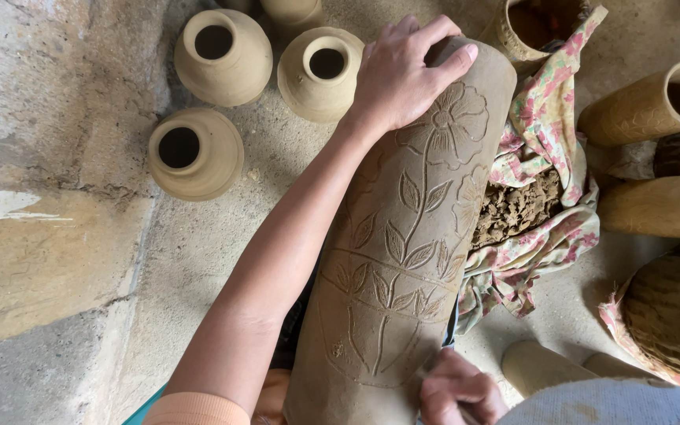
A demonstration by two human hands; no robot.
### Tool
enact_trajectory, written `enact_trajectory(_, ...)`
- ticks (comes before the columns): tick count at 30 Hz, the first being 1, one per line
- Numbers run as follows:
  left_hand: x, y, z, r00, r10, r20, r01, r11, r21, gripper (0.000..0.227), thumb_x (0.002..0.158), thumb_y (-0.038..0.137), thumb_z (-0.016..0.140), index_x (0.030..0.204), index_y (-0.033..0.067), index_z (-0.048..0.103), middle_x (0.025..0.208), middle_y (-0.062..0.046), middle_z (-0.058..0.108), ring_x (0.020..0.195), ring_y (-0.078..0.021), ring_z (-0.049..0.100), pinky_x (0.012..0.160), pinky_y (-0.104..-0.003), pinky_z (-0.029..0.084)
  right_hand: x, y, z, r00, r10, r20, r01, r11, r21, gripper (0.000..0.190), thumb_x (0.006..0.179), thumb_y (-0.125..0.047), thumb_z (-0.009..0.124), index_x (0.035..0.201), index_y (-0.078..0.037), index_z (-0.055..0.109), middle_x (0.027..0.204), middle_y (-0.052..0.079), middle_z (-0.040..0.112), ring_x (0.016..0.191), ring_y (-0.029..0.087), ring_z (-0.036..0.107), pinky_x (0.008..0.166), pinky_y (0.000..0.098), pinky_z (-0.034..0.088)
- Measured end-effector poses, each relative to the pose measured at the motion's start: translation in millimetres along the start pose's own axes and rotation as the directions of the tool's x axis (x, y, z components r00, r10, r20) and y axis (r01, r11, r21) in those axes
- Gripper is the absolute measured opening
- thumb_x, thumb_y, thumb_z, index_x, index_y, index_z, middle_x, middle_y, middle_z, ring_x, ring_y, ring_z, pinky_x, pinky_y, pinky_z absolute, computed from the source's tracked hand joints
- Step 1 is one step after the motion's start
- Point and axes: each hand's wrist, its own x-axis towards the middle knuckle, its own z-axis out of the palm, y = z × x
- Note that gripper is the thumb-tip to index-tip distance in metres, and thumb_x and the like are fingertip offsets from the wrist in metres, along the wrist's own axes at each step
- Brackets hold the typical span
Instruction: The person uses a stylus-like tool to carve a floral design into the surface of a tall cylindrical clay vessel, then wipes the surface with their hand and continues carving fine details.
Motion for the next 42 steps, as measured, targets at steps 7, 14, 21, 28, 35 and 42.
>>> enact_trajectory(7,1,1,-2,1.000,0.019,-0.021,-0.019,1.000,-0.019,0.038,0.094,0.060,0.059,0.107,0.0266,0.070,0.098,-0.003,0.064,0.105,-0.0268,0.063,0.090,-0.054,0.047,-1,-12,1,0.954,0.204,-0.221,-0.187,0.978,0.095,0.016,0.088,0.004,0.065,0.085,-0.007,0.054,0.068,0.009,0.063,0.059,0.013,0.053,0.064,0.0346,0.047)
enact_trajectory(14,-2,-1,-1,1.000,-0.009,0.022,0.010,1.000,-0.014,0.038,0.094,0.061,0.059,0.106,0.0260,0.070,0.099,-0.002,0.065,0.104,-0.0262,0.064,0.089,-0.055,0.046,-6,-2,26,0.803,0.307,-0.511,-0.217,0.949,0.229,0.018,0.094,0.007,0.064,0.091,-0.008,0.054,0.065,0.014,0.063,0.059,0.015,0.058,0.061,0.0334,0.048)
enact_trajectory(21,1,-1,-2,1.000,0.019,0.010,-0.019,1.000,-0.010,0.039,0.095,0.061,0.058,0.107,0.0259,0.070,0.100,-0.003,0.065,0.104,-0.0274,0.065,0.088,-0.055,0.048,-12,-11,-2,0.950,0.287,-0.125,-0.257,0.943,0.211,0.011,0.092,0.005,0.061,0.092,-0.005,0.056,0.078,0.013,0.068,0.066,0.018,0.064,0.075,0.0337,0.057)
enact_trajectory(28,2,1,-4,0.999,0.028,0.018,-0.027,1.000,-0.010,0.039,0.096,0.059,0.058,0.109,0.0245,0.069,0.102,-0.004,0.066,0.105,-0.0269,0.066,0.087,-0.055,0.049,-3,-5,10,0.937,0.207,-0.281,-0.115,0.943,0.312,0.018,0.093,0.009,0.062,0.089,-0.005,0.052,0.067,0.011,0.064,0.059,0.013,0.055,0.073,0.0337,0.049)
enact_trajectory(35,-1,-1,-7,0.997,0.080,-0.024,-0.081,0.994,-0.071,0.037,0.099,0.058,0.060,0.108,0.0232,0.070,0.111,0.001,0.069,0.108,-0.0279,0.065,0.087,-0.051,0.052,1,-13,16,0.877,0.315,-0.363,-0.218,0.934,0.284,0.021,0.088,0.010,0.062,0.084,-0.005,0.048,0.064,0.010,0.057,0.058,0.012,0.048,0.059,0.0271,0.041)
enact_trajectory(42,-3,-1,-8,0.997,0.070,-0.014,-0.071,0.996,-0.062,0.037,0.097,0.056,0.062,0.109,0.0222,0.071,0.112,0.000,0.070,0.109,-0.0277,0.065,0.087,-0.049,0.052,7,-4,27,0.727,0.396,-0.560,-0.195,0.902,0.385,0.018,0.087,0.006,0.063,0.084,-0.003,0.048,0.069,0.015,0.058,0.059,0.015,0.049,0.059,0.0308,0.037)
